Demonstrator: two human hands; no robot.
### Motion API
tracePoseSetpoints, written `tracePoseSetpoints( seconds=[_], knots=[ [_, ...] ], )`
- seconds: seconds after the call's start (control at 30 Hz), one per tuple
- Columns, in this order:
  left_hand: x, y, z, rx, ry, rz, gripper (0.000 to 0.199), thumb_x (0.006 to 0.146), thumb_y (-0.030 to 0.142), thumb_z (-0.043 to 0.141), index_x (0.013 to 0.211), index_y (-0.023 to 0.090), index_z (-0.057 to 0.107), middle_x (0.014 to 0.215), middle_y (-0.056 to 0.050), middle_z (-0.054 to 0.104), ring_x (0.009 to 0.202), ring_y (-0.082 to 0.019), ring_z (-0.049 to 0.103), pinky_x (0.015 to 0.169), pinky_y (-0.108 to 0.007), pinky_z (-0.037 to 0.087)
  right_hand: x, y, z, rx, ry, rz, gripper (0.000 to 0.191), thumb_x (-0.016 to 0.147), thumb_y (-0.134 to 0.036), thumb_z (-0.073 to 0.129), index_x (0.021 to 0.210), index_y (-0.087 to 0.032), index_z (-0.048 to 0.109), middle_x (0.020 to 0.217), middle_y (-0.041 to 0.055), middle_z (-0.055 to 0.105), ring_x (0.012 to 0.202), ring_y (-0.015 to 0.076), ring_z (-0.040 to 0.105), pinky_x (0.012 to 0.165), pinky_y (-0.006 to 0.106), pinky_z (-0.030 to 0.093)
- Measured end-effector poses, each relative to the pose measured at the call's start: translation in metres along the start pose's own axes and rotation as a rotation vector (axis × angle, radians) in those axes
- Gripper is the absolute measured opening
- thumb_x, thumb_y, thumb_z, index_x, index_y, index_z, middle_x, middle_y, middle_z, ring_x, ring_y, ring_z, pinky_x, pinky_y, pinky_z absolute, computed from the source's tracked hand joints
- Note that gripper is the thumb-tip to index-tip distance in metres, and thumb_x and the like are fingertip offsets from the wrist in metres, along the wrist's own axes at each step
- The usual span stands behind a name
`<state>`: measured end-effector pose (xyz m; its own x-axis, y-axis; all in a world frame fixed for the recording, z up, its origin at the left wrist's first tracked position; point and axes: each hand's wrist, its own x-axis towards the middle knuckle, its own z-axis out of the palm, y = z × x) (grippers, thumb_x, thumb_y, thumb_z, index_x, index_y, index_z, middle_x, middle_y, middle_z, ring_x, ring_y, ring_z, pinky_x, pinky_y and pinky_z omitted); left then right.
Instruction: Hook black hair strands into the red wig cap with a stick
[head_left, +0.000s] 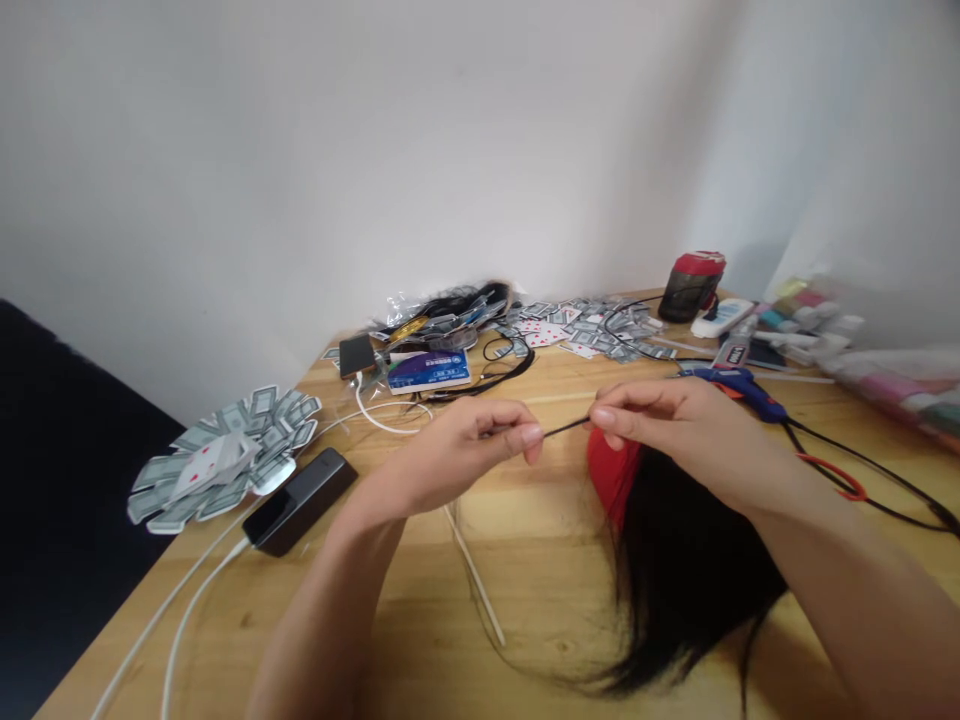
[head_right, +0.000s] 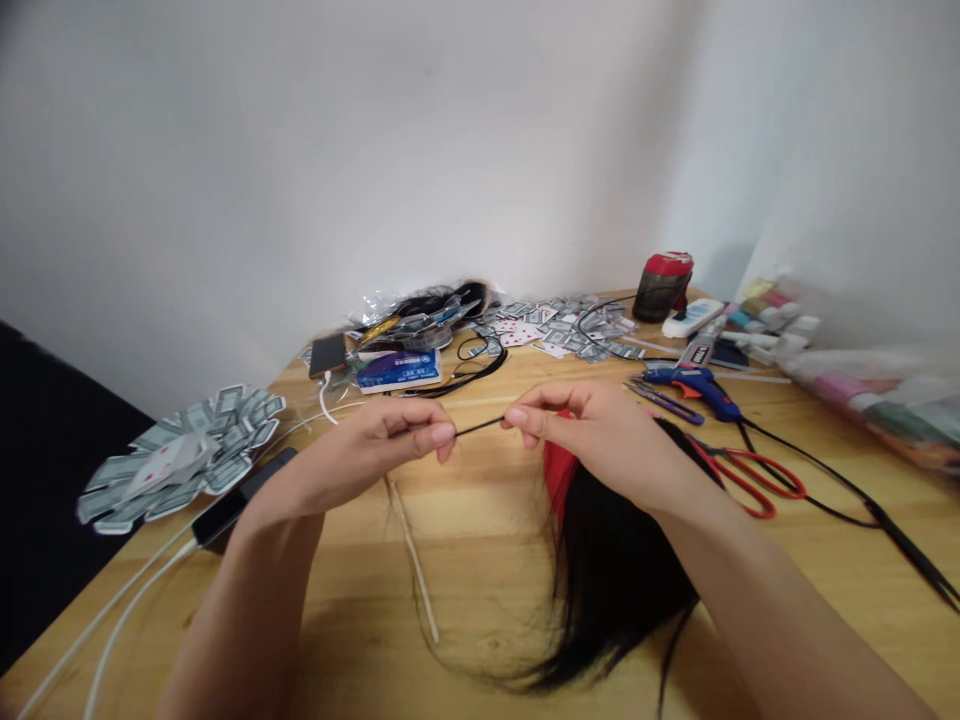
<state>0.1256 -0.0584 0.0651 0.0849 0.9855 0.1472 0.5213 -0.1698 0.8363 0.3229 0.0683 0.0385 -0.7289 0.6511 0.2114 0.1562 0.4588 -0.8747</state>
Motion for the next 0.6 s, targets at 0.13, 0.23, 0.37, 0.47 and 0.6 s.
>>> tracePoseSetpoints(
  seconds=[0.13, 0.23, 0.37, 0.47, 0.6],
  knots=[
    [-0.010, -0.001, -0.015, -0.239, 0.207, 0.012, 0.028, 0.089, 0.033, 0.060, 0.066, 0.017, 0.061, 0.061, 0.002, 0.044, 0.051, -0.009, 0.032, 0.048, -0.021, 0.024, 0.004, 0.010, 0.000, 0.155, 0.100, 0.031, 0.039, 0.070, -0.060, 0.077, 0.069, -0.021, 0.075, 0.070, 0.0028, 0.073, 0.070, 0.0204, 0.064, 0.071, 0.031, 0.048],
    [-0.016, -0.002, -0.028, -0.510, 0.370, 0.020, 0.022, 0.083, 0.027, 0.069, 0.066, 0.016, 0.062, 0.056, 0.006, 0.031, 0.045, -0.007, 0.017, 0.040, -0.018, 0.013, 0.006, 0.016, 0.000, 0.116, 0.171, 0.034, 0.040, 0.070, -0.061, 0.077, 0.074, -0.022, 0.077, 0.078, 0.0051, 0.076, 0.075, 0.0235, 0.067, 0.076, 0.034, 0.048],
    [-0.023, 0.003, -0.045, -0.742, 0.591, 0.075, 0.028, 0.091, 0.013, 0.054, 0.065, 0.014, 0.062, 0.056, 0.007, 0.023, 0.043, -0.006, 0.014, 0.035, -0.014, 0.015, 0.010, 0.025, 0.003, -0.209, 0.234, -0.016, 0.031, 0.082, -0.049, 0.065, 0.075, -0.022, 0.076, 0.085, 0.0082, 0.077, 0.083, 0.0287, 0.068, 0.080, 0.041, 0.048],
    [-0.028, 0.008, -0.056, -0.834, 0.733, 0.098, 0.046, 0.100, 0.008, 0.032, 0.064, 0.015, 0.059, 0.054, 0.007, 0.020, 0.040, -0.007, 0.014, 0.032, -0.013, 0.016, 0.011, 0.029, 0.015, -0.488, 0.263, -0.144, 0.024, 0.086, -0.034, 0.059, 0.089, -0.019, 0.077, 0.098, 0.0125, 0.076, 0.102, 0.0355, 0.064, 0.090, 0.051, 0.044],
    [-0.036, 0.011, -0.065, -0.863, 0.889, 0.142, 0.048, 0.103, 0.012, 0.031, 0.065, 0.016, 0.059, 0.052, 0.007, 0.019, 0.036, -0.005, 0.018, 0.030, -0.013, 0.018, -0.006, 0.023, 0.061, -0.644, 0.109, -0.288, 0.016, 0.091, -0.022, 0.059, 0.094, -0.019, 0.075, 0.100, 0.0114, 0.075, 0.105, 0.0348, 0.060, 0.092, 0.053, 0.040]
  ],
)
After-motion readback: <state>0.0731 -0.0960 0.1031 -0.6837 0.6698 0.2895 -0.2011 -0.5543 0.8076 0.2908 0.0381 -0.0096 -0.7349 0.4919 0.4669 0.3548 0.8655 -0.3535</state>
